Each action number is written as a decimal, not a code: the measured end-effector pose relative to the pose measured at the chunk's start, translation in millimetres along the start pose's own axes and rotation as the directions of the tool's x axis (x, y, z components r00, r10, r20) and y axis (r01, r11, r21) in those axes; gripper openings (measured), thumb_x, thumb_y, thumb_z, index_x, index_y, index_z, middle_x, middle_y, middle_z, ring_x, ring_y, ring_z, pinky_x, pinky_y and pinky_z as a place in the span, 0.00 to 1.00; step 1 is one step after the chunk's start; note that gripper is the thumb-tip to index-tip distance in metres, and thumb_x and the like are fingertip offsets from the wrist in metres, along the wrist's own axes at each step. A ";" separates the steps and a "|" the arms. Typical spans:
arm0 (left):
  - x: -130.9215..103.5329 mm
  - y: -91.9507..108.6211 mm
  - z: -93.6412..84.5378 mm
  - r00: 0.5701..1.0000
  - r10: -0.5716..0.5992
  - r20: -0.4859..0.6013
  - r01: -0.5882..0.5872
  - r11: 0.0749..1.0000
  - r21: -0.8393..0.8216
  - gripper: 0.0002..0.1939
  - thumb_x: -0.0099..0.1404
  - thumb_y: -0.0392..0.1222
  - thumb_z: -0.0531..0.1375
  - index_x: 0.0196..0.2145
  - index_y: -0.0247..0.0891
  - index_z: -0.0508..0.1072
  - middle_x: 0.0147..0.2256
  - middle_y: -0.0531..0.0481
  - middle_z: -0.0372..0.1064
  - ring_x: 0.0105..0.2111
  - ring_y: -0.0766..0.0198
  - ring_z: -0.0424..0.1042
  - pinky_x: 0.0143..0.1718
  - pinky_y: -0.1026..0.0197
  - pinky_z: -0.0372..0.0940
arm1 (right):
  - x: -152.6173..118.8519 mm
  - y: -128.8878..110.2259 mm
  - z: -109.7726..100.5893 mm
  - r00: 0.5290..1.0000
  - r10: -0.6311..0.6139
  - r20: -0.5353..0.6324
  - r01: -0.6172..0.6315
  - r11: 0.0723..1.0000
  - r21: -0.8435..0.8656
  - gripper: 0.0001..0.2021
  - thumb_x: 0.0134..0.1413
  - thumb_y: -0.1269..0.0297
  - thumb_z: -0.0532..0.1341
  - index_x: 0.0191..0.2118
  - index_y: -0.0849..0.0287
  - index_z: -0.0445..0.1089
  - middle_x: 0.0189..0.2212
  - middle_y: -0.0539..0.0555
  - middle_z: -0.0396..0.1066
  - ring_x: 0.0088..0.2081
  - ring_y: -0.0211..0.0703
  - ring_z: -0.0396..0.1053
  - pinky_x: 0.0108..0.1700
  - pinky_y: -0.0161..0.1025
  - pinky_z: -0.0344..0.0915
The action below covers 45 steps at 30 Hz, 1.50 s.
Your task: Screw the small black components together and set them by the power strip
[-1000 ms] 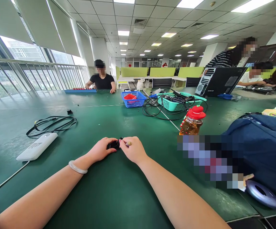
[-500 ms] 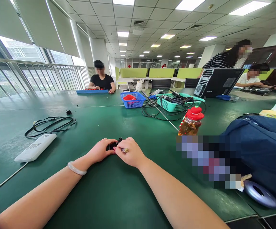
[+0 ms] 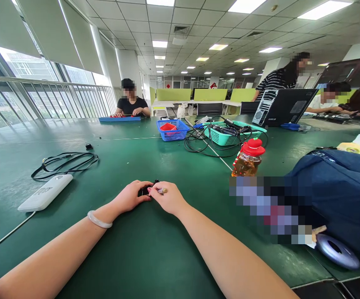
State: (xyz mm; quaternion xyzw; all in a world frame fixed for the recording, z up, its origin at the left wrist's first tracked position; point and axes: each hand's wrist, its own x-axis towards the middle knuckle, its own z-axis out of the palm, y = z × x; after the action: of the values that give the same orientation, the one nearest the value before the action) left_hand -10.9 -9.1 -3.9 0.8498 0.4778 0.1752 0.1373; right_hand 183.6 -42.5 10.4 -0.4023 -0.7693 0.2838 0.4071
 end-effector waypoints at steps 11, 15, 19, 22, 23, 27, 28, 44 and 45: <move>-2.8 6.7 -0.3 0.999 0.031 -0.008 -0.031 1.000 0.002 0.22 0.60 0.49 0.60 0.52 0.44 0.70 0.43 0.46 0.74 0.44 0.53 0.70 0.47 0.52 0.66 | -2.0 -3.6 -10.8 0.979 -0.053 -0.197 0.031 0.993 -0.113 0.19 0.60 0.55 0.52 0.23 0.54 0.72 0.21 0.51 0.70 0.28 0.41 0.66 0.36 0.38 0.60; -3.4 7.8 -1.1 1.000 0.025 -0.009 -0.025 1.000 -0.007 0.22 0.60 0.49 0.60 0.52 0.44 0.70 0.43 0.46 0.74 0.45 0.53 0.70 0.48 0.52 0.65 | 0.1 0.1 -8.4 0.988 -0.024 -0.154 0.003 0.991 -0.133 0.19 0.61 0.56 0.51 0.23 0.54 0.72 0.21 0.49 0.69 0.26 0.39 0.64 0.34 0.36 0.59; -4.4 11.4 -2.9 0.998 0.061 -0.026 -0.061 0.998 -0.002 0.18 0.62 0.48 0.59 0.49 0.44 0.71 0.43 0.47 0.74 0.44 0.55 0.70 0.48 0.53 0.65 | 1.0 2.8 -4.4 0.995 0.004 -0.101 -0.013 0.996 -0.086 0.17 0.59 0.56 0.53 0.25 0.55 0.73 0.23 0.50 0.70 0.27 0.38 0.64 0.31 0.35 0.59; -5.8 13.7 -4.1 0.993 0.102 -0.064 -0.103 0.995 -0.014 0.17 0.63 0.48 0.57 0.49 0.44 0.70 0.45 0.48 0.74 0.45 0.56 0.70 0.50 0.53 0.65 | 1.0 4.3 -3.2 0.996 0.030 -0.081 -0.033 0.999 -0.038 0.15 0.57 0.56 0.54 0.25 0.55 0.73 0.24 0.49 0.70 0.28 0.39 0.65 0.32 0.35 0.59; -6.3 14.2 -4.5 0.991 0.106 -0.078 -0.108 0.994 -0.021 0.17 0.64 0.48 0.56 0.50 0.44 0.70 0.46 0.48 0.73 0.46 0.56 0.70 0.51 0.53 0.64 | 1.1 4.8 -3.5 0.996 0.035 -0.078 -0.036 0.999 -0.016 0.15 0.57 0.56 0.55 0.25 0.56 0.73 0.24 0.49 0.70 0.28 0.39 0.65 0.32 0.35 0.59; -8.0 15.0 -5.7 0.986 0.083 -0.146 -0.088 0.996 -0.030 0.20 0.66 0.47 0.54 0.54 0.42 0.66 0.49 0.45 0.71 0.50 0.55 0.68 0.53 0.51 0.63 | 2.2 7.8 -8.4 0.991 0.094 -0.098 -0.078 0.985 0.157 0.16 0.54 0.50 0.58 0.26 0.57 0.72 0.23 0.49 0.68 0.26 0.38 0.64 0.30 0.35 0.59; -7.8 14.8 -5.9 0.983 0.075 -0.170 -0.080 0.996 -0.025 0.19 0.66 0.46 0.52 0.54 0.42 0.66 0.50 0.45 0.70 0.50 0.55 0.67 0.54 0.51 0.62 | 2.8 8.8 -10.3 0.985 0.119 -0.122 -0.091 0.973 0.212 0.18 0.54 0.48 0.58 0.26 0.57 0.72 0.22 0.50 0.67 0.25 0.38 0.63 0.29 0.35 0.59; -4.3 7.2 -2.3 0.954 -0.167 -0.247 0.222 0.951 0.214 0.19 0.67 0.42 0.47 0.39 0.40 0.78 0.50 0.41 0.68 0.54 0.48 0.63 0.56 0.45 0.59 | 3.6 19.0 -14.8 0.932 0.239 -0.272 -0.214 0.970 0.116 0.23 0.56 0.43 0.54 0.32 0.58 0.75 0.26 0.53 0.70 0.27 0.40 0.66 0.29 0.35 0.60; -4.0 8.1 -1.9 0.958 -0.143 -0.247 0.192 0.963 0.188 0.20 0.68 0.42 0.46 0.39 0.38 0.78 0.51 0.40 0.67 0.56 0.49 0.61 0.57 0.47 0.58 | 3.5 18.9 -14.6 0.933 0.232 -0.276 -0.209 0.972 0.110 0.23 0.56 0.43 0.54 0.31 0.58 0.75 0.25 0.53 0.70 0.27 0.40 0.66 0.29 0.35 0.60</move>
State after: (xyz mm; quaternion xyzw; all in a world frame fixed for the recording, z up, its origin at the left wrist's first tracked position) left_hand -7.4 -16.4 0.4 0.7895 0.5770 0.2093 0.0047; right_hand 202.2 -28.2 4.8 -0.5067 -0.6404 0.2963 0.4953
